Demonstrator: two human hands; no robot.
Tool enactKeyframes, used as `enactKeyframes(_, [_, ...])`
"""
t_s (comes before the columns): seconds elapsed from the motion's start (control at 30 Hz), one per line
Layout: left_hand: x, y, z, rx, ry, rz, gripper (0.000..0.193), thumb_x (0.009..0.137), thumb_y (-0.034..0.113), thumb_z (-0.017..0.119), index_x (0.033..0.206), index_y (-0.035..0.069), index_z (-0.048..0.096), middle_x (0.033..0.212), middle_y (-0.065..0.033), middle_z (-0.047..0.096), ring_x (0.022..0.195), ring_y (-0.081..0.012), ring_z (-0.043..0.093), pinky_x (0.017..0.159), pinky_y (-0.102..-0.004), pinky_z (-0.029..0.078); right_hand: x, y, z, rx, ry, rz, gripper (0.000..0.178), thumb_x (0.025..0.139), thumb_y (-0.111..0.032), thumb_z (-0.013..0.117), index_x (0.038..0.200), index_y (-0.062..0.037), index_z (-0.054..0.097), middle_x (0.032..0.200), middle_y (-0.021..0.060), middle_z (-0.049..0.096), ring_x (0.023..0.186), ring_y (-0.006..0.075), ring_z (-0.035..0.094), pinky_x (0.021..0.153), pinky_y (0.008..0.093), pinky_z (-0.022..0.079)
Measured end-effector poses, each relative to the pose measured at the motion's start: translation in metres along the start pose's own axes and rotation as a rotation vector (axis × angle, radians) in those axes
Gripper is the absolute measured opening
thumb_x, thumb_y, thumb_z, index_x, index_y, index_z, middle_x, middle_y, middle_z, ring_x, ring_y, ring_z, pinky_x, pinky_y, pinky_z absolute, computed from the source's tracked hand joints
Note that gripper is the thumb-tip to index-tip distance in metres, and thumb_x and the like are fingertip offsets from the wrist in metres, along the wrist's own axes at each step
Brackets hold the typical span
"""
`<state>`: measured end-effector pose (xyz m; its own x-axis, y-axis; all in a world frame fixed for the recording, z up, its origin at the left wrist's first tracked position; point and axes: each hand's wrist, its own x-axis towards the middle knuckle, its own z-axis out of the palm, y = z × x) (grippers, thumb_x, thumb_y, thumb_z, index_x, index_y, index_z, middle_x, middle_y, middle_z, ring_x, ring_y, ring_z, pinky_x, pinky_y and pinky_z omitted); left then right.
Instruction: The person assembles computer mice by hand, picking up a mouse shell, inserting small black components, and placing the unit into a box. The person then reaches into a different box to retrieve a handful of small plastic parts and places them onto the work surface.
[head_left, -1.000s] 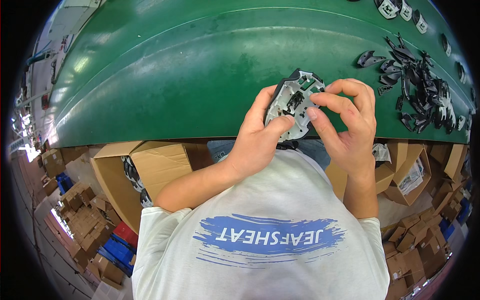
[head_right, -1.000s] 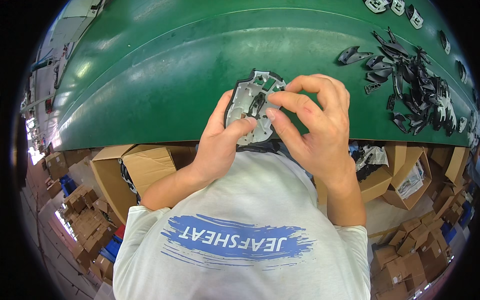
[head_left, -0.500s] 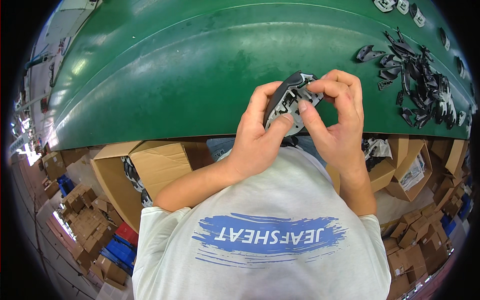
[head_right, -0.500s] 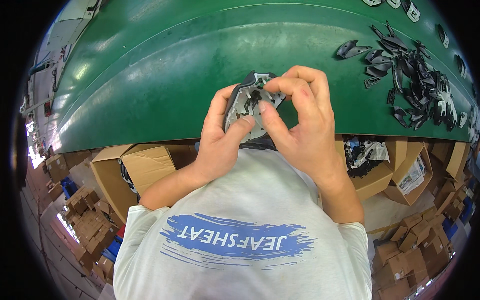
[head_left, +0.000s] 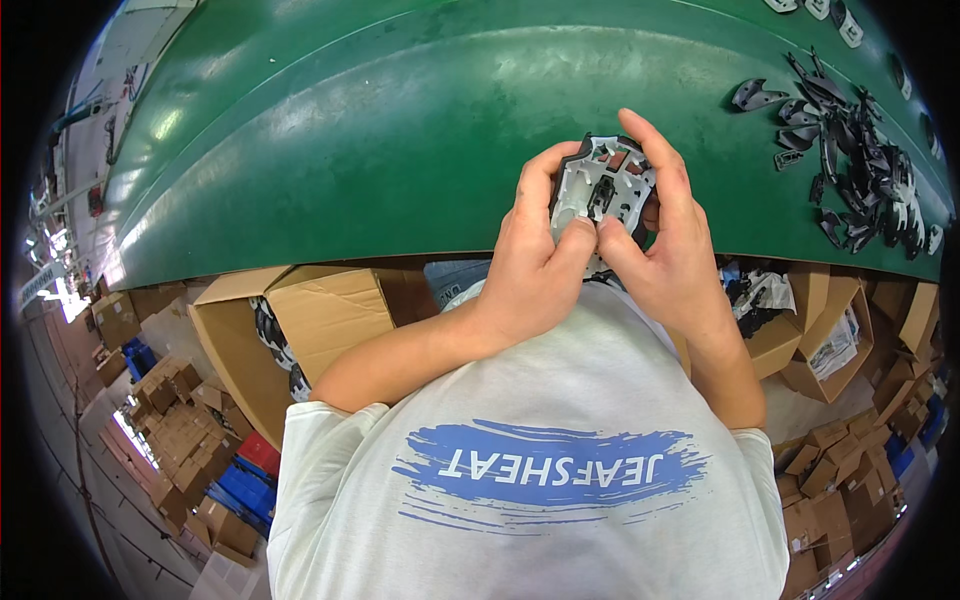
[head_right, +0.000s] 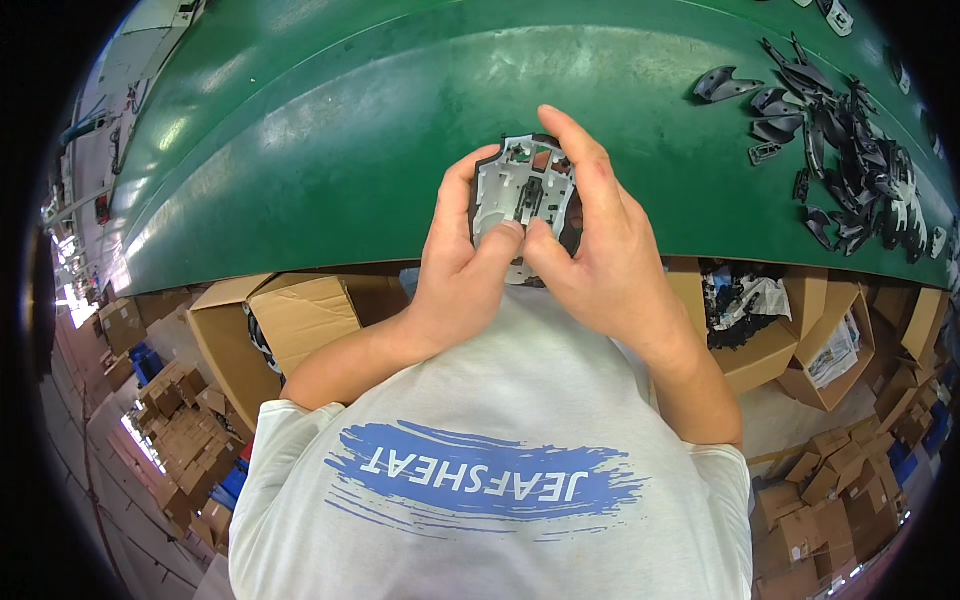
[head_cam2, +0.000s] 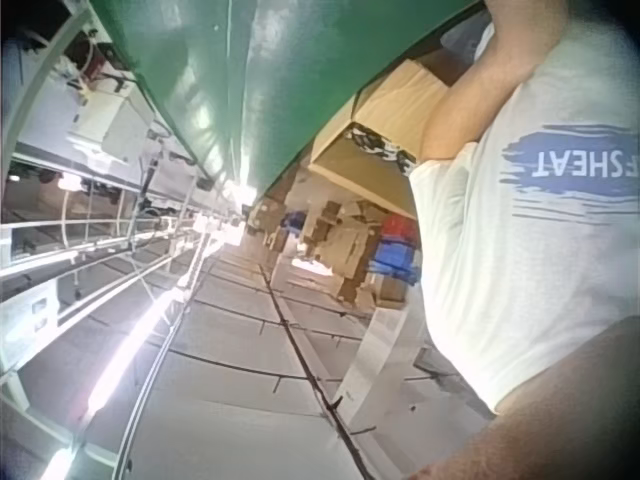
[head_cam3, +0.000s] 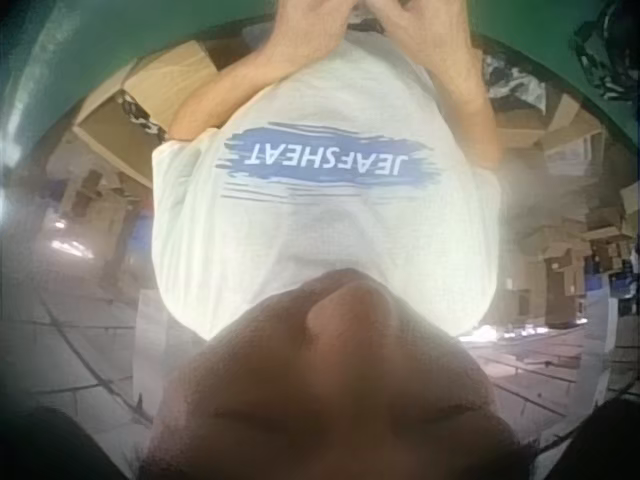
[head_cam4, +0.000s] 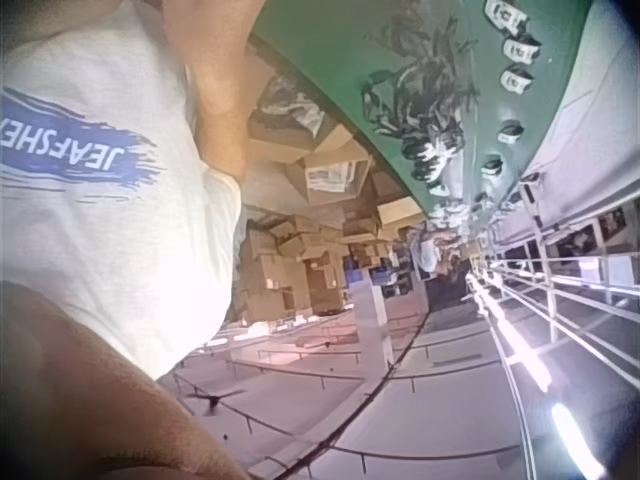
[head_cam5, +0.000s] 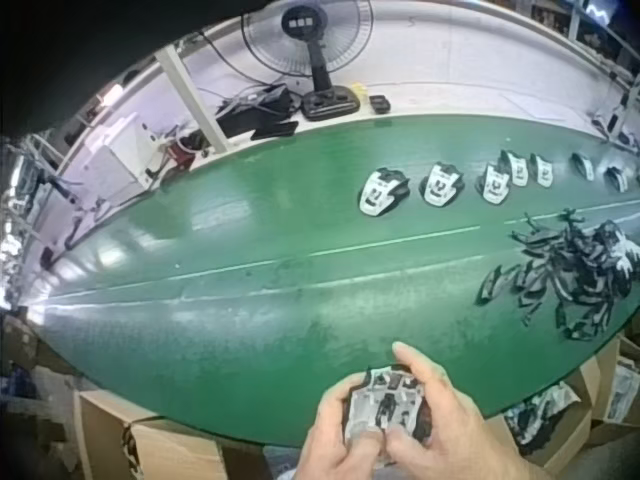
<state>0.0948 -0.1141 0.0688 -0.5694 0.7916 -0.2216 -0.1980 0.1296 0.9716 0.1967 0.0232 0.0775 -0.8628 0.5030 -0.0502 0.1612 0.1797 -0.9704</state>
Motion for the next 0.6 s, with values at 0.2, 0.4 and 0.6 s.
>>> enactKeyframes(0.2, [0.002, -0.011, -0.001, 0.124, 0.016, 0.079, 0.059, 0.098, -0.006, 0.048, 0.156, -0.001, 0.036, 0.146, -0.0178, 0.060, 0.132, -0.0237, 0.061, 0.113, -0.0388, 0.048, -0.005, 0.005, 0.006, 0.008, 0.001, 0.061, 0.084, 0.089, 0.008, 0.062, 0.167, -0.0059, 0.035, 0.150, 0.0202, 0.056, 0.117, 0.0256, 0.069, 0.093, 0.0366, 0.059])
enactKeyframes(0.4, [-0.006, -0.015, -0.004, 0.198, 0.022, 0.083, 0.060, 0.098, -0.005, 0.048, 0.157, -0.002, 0.037, 0.143, -0.0186, 0.063, 0.129, -0.0258, 0.063, 0.113, -0.0393, 0.049, -0.010, 0.003, 0.012, 0.075, -0.015, 0.103, 0.082, 0.092, 0.010, 0.061, 0.168, -0.0061, 0.033, 0.154, 0.0201, 0.054, 0.123, 0.0274, 0.068, 0.100, 0.0364, 0.058])
enactKeyframes(0.6, [-0.003, -0.026, -0.006, 0.270, 0.018, 0.131, 0.060, 0.098, -0.005, 0.048, 0.157, -0.003, 0.036, 0.143, -0.0193, 0.063, 0.128, -0.0271, 0.064, 0.111, -0.0403, 0.050, -0.011, 0.008, 0.015, -0.002, 0.014, 0.049, 0.083, 0.092, 0.009, 0.062, 0.168, -0.0052, 0.032, 0.152, 0.0200, 0.056, 0.122, 0.0277, 0.069, 0.101, 0.0371, 0.057])
